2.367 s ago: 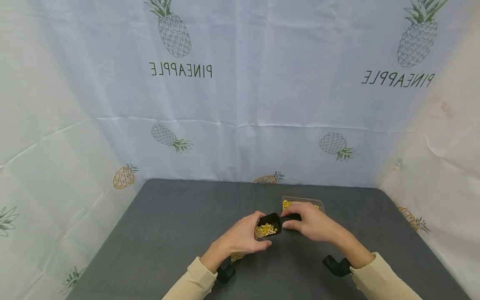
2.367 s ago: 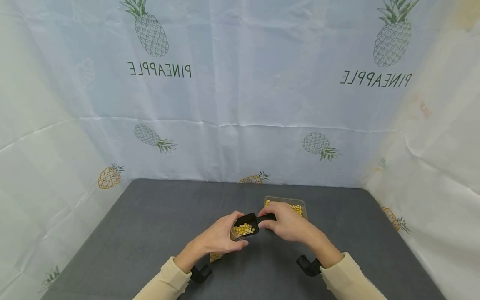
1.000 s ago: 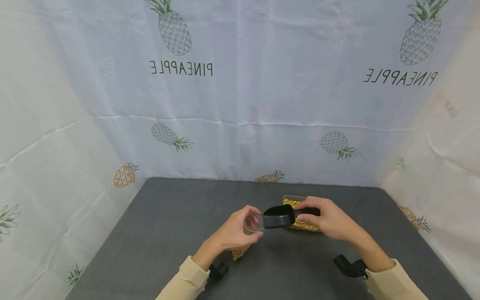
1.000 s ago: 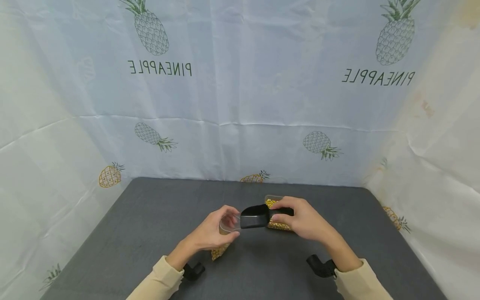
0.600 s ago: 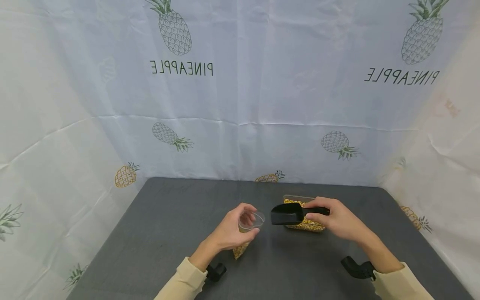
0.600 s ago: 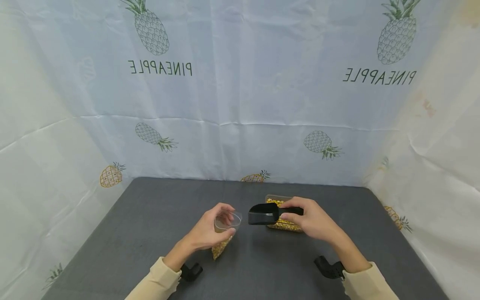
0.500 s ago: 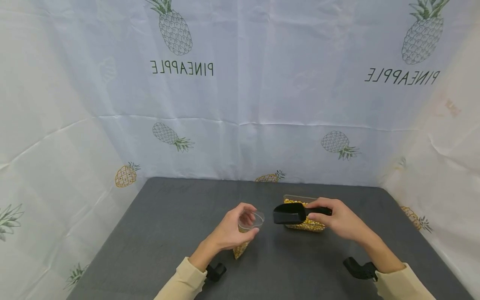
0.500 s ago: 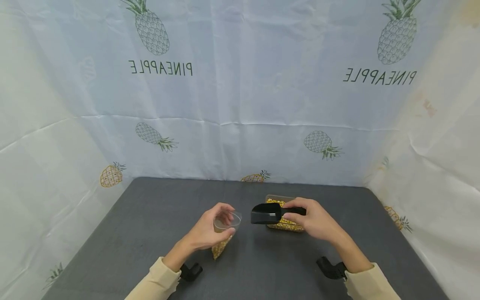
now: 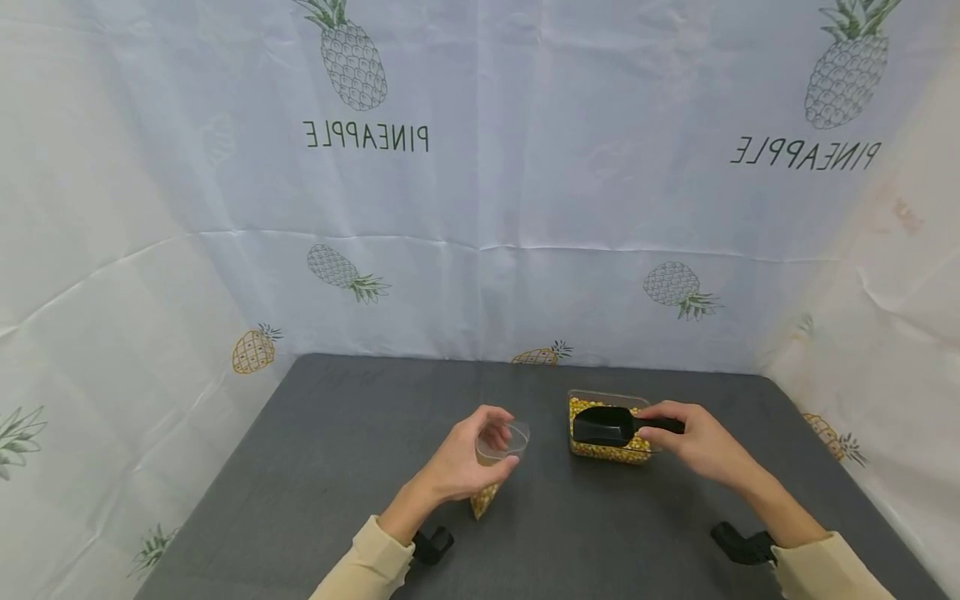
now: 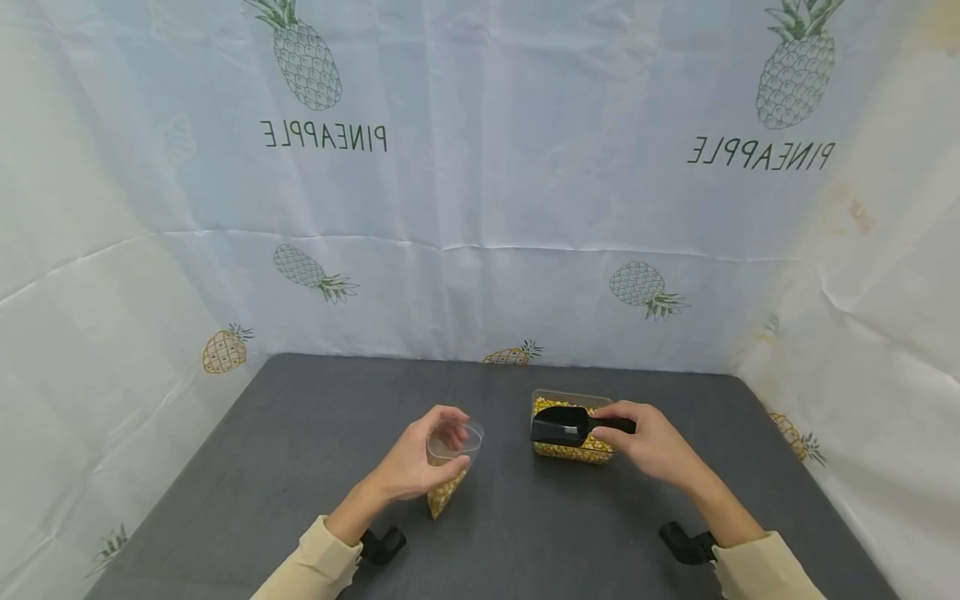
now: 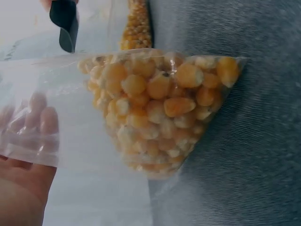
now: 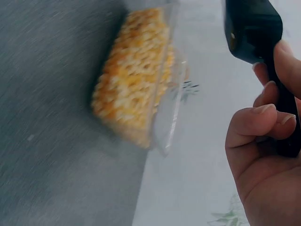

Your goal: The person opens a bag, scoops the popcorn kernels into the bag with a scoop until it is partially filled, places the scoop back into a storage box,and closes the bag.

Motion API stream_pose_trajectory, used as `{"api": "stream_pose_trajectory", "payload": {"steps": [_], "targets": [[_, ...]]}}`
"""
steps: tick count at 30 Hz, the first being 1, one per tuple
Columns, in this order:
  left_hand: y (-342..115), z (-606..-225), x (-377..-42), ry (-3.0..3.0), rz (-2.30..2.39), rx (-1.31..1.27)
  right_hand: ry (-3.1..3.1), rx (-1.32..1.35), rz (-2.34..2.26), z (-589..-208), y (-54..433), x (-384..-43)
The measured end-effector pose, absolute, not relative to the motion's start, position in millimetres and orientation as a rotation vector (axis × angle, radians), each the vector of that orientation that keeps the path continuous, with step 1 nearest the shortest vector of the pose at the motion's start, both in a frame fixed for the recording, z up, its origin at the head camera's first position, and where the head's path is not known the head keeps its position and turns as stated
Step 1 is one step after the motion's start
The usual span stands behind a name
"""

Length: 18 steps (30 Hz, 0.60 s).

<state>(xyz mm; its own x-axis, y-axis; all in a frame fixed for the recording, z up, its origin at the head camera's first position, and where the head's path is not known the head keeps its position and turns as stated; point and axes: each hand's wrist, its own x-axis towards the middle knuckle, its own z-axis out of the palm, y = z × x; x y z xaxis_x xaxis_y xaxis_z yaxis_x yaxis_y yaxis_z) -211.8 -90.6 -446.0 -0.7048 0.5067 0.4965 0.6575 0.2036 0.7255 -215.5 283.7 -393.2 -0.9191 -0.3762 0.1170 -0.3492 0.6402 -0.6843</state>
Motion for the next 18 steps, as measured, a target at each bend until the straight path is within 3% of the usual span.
{"api": "stream_pose_trajectory", "payload": {"steps": [18], "targets": [[-91.9,-453.4,-213.1,-2.423,-1.564,-1.1,2.948,-0.54,-0.981,-408.9,316.2,-221.2]]}}
